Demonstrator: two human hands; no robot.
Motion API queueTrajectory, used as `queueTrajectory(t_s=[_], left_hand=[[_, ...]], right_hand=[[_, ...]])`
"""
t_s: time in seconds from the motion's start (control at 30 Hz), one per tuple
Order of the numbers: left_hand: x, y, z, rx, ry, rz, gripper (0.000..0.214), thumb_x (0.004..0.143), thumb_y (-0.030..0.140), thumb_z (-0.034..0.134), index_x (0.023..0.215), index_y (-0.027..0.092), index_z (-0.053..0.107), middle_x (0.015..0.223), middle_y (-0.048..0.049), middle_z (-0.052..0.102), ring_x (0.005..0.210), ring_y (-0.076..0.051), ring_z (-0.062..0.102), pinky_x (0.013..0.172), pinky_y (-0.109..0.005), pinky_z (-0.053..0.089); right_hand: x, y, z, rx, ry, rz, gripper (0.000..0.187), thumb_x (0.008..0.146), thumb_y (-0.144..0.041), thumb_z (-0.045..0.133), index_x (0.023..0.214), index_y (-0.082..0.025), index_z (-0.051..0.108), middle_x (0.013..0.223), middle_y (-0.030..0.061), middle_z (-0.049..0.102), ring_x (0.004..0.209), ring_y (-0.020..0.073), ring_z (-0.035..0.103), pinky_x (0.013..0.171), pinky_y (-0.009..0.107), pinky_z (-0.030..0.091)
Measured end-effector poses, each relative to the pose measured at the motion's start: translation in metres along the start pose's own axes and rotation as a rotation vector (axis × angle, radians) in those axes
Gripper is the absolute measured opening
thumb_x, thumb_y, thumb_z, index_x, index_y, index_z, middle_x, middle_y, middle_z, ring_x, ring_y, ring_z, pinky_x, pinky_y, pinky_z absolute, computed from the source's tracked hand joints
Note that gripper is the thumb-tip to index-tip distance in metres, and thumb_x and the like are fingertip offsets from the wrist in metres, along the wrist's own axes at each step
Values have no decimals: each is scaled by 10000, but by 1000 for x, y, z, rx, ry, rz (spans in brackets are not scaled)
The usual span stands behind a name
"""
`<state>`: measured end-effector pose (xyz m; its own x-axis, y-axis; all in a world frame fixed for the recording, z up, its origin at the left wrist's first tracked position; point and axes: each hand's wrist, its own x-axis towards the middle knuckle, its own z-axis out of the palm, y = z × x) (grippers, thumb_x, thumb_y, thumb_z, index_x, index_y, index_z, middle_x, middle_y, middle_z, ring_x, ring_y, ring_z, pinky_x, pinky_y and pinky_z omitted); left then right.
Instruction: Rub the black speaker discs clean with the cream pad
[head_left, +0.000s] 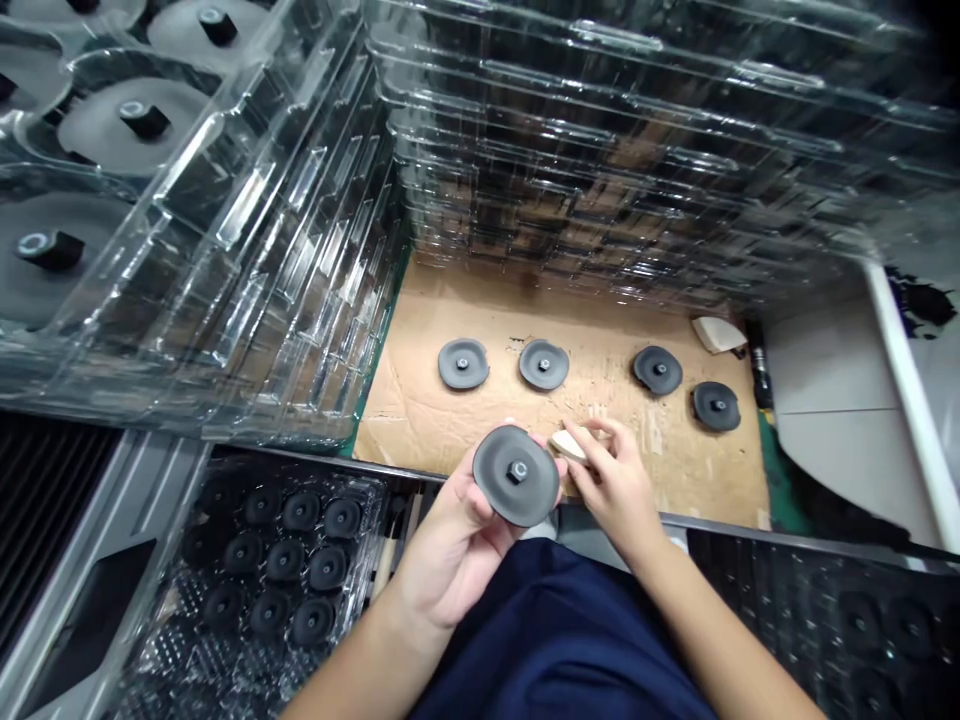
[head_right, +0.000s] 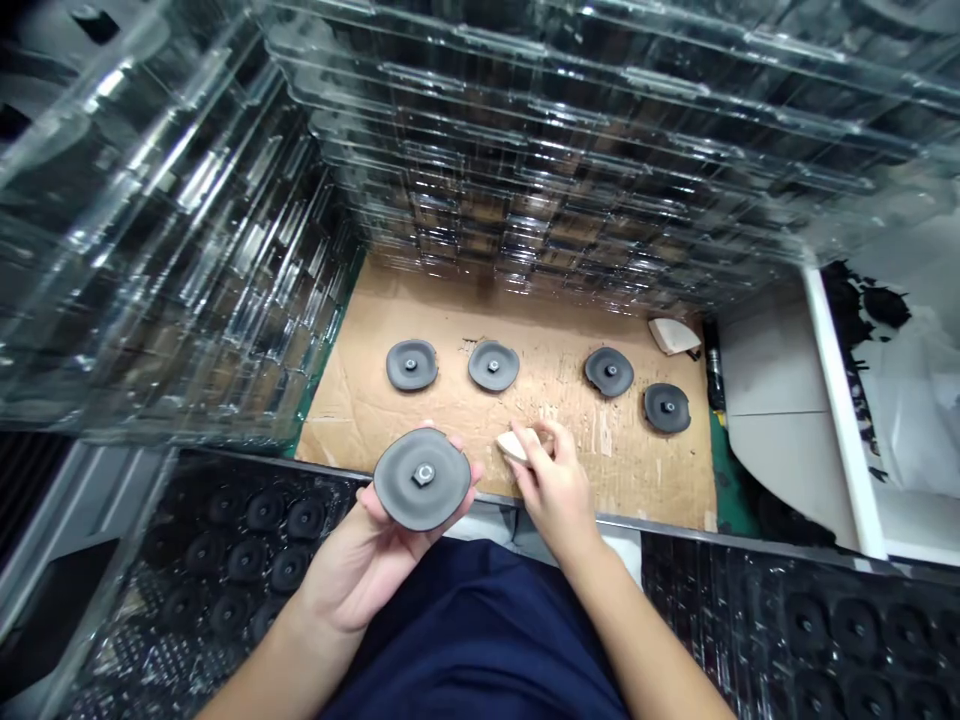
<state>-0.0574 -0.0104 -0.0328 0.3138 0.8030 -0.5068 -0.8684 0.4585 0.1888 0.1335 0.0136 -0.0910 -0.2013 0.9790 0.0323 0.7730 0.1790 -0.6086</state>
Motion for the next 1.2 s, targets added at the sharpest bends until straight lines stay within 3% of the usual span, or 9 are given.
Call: queueTrajectory(t_s=[0.17, 0.33, 0.47, 0.57, 0.67, 0.77, 0.9, 1.07, 1.2], left_hand=[[-6, -1, 0, 34, -1, 60, 488, 607, 332, 788, 1063, 222, 651, 1106, -47, 691, 1012, -213, 648, 903, -277, 482], [-7, -4, 0, 98, 28, 93, 517, 592, 337, 796, 1079, 235, 654, 1140, -41, 680, 1053, -204, 625, 856, -242, 506], [-7, -10, 8, 153, 30, 118, 567, 549, 297, 831, 1084, 242, 650, 1114, -28, 683, 1001, -197, 644, 851, -250, 516], [-8, -12, 15, 188, 25, 100, 492, 587, 272, 818, 1053, 234, 664, 966, -7, 718, 910, -139, 662, 819, -185, 504], [-8, -11, 18, 224, 44, 115, 432, 605, 195, 807, 1012, 258, 676, 973, 7, 725, 916, -149, 666, 826, -212, 514], [-8, -11, 20, 231, 45, 151, 470, 529, 181, 844, 968, 256, 694, 935, 21, 732, 868, -156, 676, 791, -217, 529], [-9, -14, 24, 235, -4, 99, 419, 553, 194, 834, 953, 218, 712, 830, 14, 736, 850, -134, 668, 855, -201, 491], [-11, -8, 26, 250, -24, 46, 534, 451, 225, 876, 959, 261, 715, 961, 16, 743, 895, -137, 665, 817, -184, 497], [-6, -12, 28, 219, -47, -4, 523, 501, 170, 858, 992, 260, 701, 985, 28, 729, 931, -112, 642, 846, -165, 467]], right_hand=[[0, -13, -8, 103, -3, -29, 289, 903, -278, 489, 1164, -202, 588, 978, 91, 648, 865, 196, 625, 740, 318, 524], [-6, -25, -13, 180, -99, -67, 193, 874, -300, 541, 963, -210, 688, 660, 10, 637, 547, 135, 579, 516, 236, 480], [3, -65, -48, 205, 19, -35, 239, 890, -249, 534, 1117, -239, 609, 1009, 39, 666, 833, 156, 613, 647, 244, 476], [4, -104, -69, 217, 127, -294, 280, 894, -169, 496, 1166, -167, 562, 1004, 66, 657, 868, 179, 579, 752, 305, 440], [5, -122, -74, 229, -49, -443, 238, 883, -101, 448, 1074, -111, 591, 810, 53, 645, 723, 165, 540, 689, 305, 418], [13, -122, -71, 244, -169, -437, 209, 878, -82, 448, 1006, -112, 609, 797, 38, 643, 679, 143, 525, 648, 282, 401], [20, -117, -70, 243, 26, -493, 239, 897, -105, 415, 1053, -70, 593, 832, 83, 648, 742, 178, 530, 682, 326, 384], [-2, -102, -91, 274, -228, -407, 222, 875, -64, 460, 1043, -141, 583, 805, 14, 625, 694, 119, 511, 654, 256, 377], [2, -97, -100, 44, -41, -350, 200, 898, -93, 458, 1020, -137, 610, 743, 20, 583, 658, 135, 453, 637, 294, 325]])
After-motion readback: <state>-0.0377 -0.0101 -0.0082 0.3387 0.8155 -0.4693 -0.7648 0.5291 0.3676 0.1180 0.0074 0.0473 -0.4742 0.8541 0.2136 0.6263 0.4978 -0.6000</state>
